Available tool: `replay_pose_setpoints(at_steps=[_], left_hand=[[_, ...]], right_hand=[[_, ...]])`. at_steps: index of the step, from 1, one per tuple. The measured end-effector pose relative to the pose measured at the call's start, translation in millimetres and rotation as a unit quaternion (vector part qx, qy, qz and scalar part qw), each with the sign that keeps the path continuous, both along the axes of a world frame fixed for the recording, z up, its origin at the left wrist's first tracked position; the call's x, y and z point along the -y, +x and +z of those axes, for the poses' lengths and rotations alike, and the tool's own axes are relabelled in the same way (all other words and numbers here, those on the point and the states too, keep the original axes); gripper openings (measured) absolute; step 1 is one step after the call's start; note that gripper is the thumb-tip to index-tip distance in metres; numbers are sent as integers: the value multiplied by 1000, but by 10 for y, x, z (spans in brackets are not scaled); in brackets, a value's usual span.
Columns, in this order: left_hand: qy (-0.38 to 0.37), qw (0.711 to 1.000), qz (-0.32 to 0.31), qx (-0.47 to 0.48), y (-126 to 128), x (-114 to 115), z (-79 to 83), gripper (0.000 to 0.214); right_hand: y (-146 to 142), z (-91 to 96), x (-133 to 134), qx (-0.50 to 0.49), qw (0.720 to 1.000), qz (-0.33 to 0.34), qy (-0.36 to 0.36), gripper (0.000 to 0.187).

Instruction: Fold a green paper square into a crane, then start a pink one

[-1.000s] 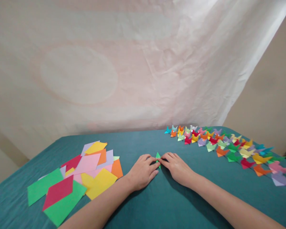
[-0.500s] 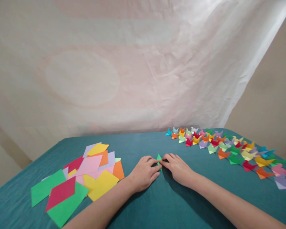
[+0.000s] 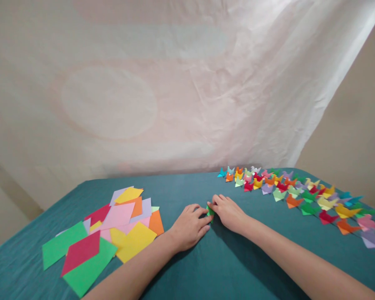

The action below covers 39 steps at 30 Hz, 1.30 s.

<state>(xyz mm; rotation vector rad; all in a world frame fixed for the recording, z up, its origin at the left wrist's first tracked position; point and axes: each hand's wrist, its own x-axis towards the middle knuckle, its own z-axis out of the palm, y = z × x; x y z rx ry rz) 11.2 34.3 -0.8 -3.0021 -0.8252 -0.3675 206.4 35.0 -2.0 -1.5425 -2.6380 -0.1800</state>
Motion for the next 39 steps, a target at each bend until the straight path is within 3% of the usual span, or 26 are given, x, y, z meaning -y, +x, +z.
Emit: replay_pose_setpoints(at_steps=[5, 8, 17, 25, 31, 39], left_hand=[[-3, 1000, 1, 4, -15, -1, -8, 33], [-3, 1000, 3, 8, -26, 0, -10, 32], [-9, 1000, 2, 2, -22, -4, 12, 33], [-26, 1000, -6, 15, -64, -10, -58, 36], [-17, 994, 93, 58, -63, -20, -157, 39], [-22, 996, 68, 48, -43, -11, -154, 40]], right_hand=[[67, -56, -50, -22, 1000, 6, -13, 34], [139, -99, -33, -70, 997, 27, -29, 44], [212, -132, 227, -94, 993, 51, -42, 62], [189, -118, 237, -99, 993, 37, -50, 63], [164, -85, 255, -94, 994, 30, -46, 58], [146, -92, 265, -81, 995, 40, -37, 56]])
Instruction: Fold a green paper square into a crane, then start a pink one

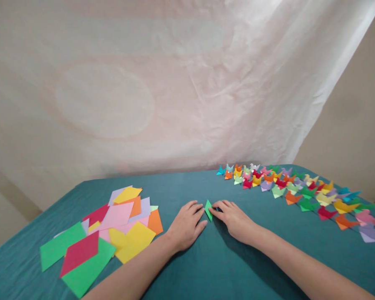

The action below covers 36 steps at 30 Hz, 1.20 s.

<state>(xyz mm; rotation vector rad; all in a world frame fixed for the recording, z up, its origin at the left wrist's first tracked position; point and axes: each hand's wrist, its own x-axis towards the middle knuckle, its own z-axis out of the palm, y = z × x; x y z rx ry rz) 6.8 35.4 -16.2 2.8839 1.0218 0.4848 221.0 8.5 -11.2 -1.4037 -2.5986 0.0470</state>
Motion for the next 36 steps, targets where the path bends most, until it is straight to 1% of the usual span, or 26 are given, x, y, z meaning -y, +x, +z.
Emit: replay_pose_setpoints(at_steps=[8, 17, 24, 36], left_hand=[[-21, 1000, -10, 16, 12, 3, 23, 39], [-38, 999, -11, 33, 32, -5, 35, 38], [-40, 998, -22, 37, 68, 9, 63, 41], [-46, 998, -49, 6, 65, -11, 62, 48]], right_hand=[[-35, -8, 16, 10, 1000, -1, 17, 46], [-51, 25, 28, 19, 999, 3, 32, 40], [-58, 14, 17, 30, 999, 4, 44, 40], [-48, -17, 33, 29, 998, 3, 55, 40]])
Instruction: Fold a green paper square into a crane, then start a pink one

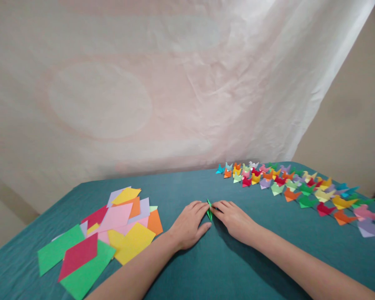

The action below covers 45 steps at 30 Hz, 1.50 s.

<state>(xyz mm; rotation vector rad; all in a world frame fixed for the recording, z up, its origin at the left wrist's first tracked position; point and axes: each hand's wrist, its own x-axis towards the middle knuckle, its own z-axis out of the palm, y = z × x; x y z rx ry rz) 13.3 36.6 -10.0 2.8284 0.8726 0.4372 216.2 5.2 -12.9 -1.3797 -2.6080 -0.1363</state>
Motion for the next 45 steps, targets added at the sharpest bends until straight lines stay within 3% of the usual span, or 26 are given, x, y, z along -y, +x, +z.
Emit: replay_pose_setpoints(at_steps=[14, 26, 30, 45], left_hand=[[12, 999, -23, -48, -20, -33, 1, 50], [10, 998, -22, -56, -20, -47, -16, 48], [23, 998, -22, -57, -13, -49, -12, 48], [80, 995, -18, -59, 21, 46, 87, 35]], right_hand=[[95, -140, -30, -78, 997, 14, 5, 43], [123, -235, -37, -179, 983, -36, 25, 47], [111, -228, -47, -166, 985, -23, 33, 52], [52, -158, -66, -87, 996, -16, 23, 34]])
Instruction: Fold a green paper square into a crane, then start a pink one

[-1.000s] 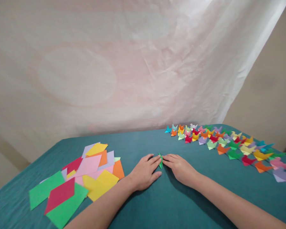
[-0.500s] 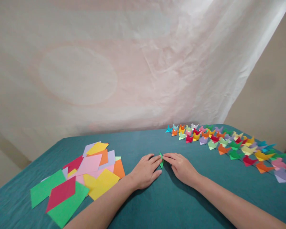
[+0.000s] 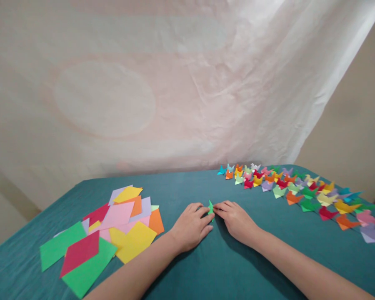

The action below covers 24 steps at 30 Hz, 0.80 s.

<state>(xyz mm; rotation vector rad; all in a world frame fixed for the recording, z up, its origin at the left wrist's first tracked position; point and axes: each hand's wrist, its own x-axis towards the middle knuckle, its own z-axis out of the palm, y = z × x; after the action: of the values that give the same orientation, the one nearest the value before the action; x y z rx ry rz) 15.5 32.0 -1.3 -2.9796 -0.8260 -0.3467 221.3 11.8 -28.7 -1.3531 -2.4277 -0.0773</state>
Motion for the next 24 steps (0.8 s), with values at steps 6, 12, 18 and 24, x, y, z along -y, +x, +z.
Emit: replay_pose_setpoints(at_steps=[6, 12, 18, 24], left_hand=[[3, 1000, -5, 1, 1, 32, 22, 33], [-1, 1000, -9, 5, -19, 21, 2, 34], [-5, 1000, -9, 2, -18, 12, -4, 34], [-12, 1000, -1, -8, -20, 46, -12, 37]], right_hand=[[-31, 13, 21, 23, 1000, -2, -8, 32], [-82, 134, 5, 78, 996, -19, -24, 32], [-151, 212, -120, 122, 991, -45, -24, 33], [-213, 236, -287, 140, 987, -64, -34, 32]])
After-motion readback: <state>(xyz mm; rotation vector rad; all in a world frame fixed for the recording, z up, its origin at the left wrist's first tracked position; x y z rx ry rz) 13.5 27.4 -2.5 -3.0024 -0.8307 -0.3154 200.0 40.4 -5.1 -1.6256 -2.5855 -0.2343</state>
